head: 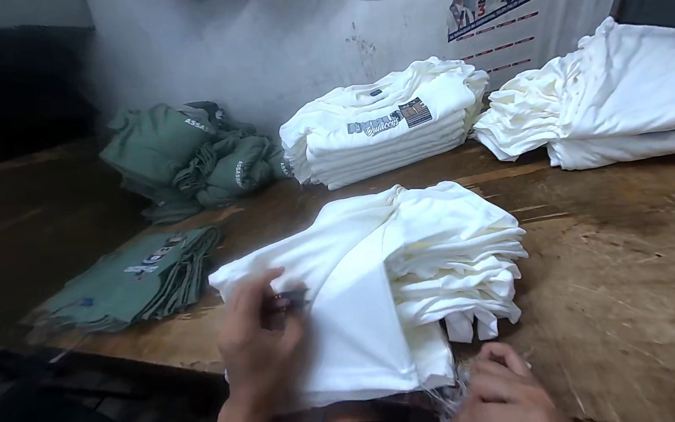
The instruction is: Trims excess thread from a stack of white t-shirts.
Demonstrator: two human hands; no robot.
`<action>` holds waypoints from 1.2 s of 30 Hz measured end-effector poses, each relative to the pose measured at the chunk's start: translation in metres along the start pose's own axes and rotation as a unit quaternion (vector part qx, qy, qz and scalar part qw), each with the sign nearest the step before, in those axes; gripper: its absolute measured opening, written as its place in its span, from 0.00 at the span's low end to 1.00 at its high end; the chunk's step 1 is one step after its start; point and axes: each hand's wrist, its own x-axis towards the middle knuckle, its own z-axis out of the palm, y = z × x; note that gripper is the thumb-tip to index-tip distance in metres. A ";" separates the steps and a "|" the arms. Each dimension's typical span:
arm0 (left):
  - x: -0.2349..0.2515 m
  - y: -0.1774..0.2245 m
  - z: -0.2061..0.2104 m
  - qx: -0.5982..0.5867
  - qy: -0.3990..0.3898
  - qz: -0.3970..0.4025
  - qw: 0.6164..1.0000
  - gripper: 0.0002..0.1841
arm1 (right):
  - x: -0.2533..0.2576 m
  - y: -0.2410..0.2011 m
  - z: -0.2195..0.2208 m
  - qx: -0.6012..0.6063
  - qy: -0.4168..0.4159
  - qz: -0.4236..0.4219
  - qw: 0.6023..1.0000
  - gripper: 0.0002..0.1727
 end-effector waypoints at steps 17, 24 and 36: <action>-0.038 0.107 -0.018 0.049 -0.120 0.185 0.974 0.09 | 0.029 -0.018 0.038 0.019 0.203 0.228 0.952 0.06; -0.045 0.107 0.000 0.039 -0.115 0.186 0.975 0.11 | 0.019 -0.013 0.043 0.037 0.229 0.138 0.963 0.06; -0.029 0.083 -0.019 -0.258 -0.218 -0.007 0.941 0.07 | 0.044 -0.018 0.078 0.125 0.299 0.024 0.946 0.05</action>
